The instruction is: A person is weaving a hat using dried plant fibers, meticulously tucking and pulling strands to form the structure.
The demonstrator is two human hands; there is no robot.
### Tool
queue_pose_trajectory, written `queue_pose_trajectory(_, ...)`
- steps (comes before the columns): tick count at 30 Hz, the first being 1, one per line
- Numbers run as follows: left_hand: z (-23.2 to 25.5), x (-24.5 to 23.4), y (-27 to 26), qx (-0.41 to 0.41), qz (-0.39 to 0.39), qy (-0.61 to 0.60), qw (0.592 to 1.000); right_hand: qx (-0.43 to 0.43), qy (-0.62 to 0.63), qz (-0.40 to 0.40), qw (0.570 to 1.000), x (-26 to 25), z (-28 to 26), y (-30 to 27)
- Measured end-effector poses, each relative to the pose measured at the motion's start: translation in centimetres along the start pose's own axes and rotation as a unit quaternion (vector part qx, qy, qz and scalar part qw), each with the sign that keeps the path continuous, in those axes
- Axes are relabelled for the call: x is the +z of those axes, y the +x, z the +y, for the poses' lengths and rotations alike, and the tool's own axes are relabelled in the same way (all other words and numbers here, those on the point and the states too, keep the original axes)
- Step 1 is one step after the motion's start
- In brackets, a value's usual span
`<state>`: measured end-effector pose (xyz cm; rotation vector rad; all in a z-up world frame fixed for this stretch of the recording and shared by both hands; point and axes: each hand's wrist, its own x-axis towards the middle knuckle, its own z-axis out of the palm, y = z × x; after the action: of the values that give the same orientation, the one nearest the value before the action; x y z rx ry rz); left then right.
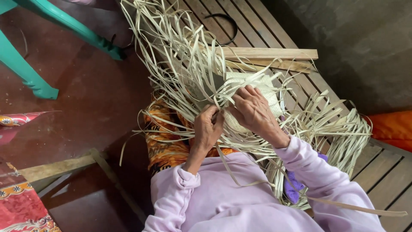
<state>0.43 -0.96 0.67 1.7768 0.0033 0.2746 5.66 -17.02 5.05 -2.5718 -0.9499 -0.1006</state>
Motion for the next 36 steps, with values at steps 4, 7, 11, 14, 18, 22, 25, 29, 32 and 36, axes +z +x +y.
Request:
queue_pose_trajectory(4,-1.6,0.5,-0.2,0.008,0.009,0.007,1.0,0.019,0.037,-0.03,0.999,1.1,1.1,-0.7)
queue_pose_trajectory(7,-1.5,0.7,0.1,0.003,-0.001,0.022,1.0,0.062,0.135,-0.044,0.988,1.2,1.3,-0.8)
queue_pose_trajectory(11,-0.8,1.0,0.2,-0.006,-0.017,-0.024,1.0,0.23,0.399,-0.093,0.883,-1.3,-1.2,0.1)
queue_pose_trajectory(14,0.7,0.5,0.5,0.005,-0.025,-0.037,0.999,0.218,0.378,-0.094,0.895,-1.2,-1.4,0.3)
queue_pose_trajectory(18,1.1,-0.1,0.7,-0.012,-0.031,-0.075,0.997,0.198,0.337,-0.096,0.915,-1.2,-1.5,0.6)
queue_pose_trajectory(22,1.4,-0.9,0.9,-0.017,-0.051,-0.076,0.996,0.183,0.31,-0.1,0.928,-1.3,-1.6,0.5)
queue_pose_trajectory(25,0.5,-1.1,0.7,-0.03,-0.118,-0.11,0.986,0.167,0.277,-0.106,0.94,-0.9,-0.9,-0.4)
queue_pose_trajectory(29,0.3,-1.3,0.4,-0.06,-0.134,-0.165,0.975,0.059,0.064,-0.057,0.995,0.7,0.3,-4.1)
queue_pose_trajectory(32,-1.8,-0.3,-0.2,-0.074,-0.125,-0.174,0.974,0.032,0.027,-0.049,0.998,0.9,-0.5,-4.9)
queue_pose_trajectory(36,-0.3,0.0,-0.2,-0.073,-0.083,-0.12,0.987,0.039,0.068,-0.034,0.996,0.6,-1.0,-5.1)
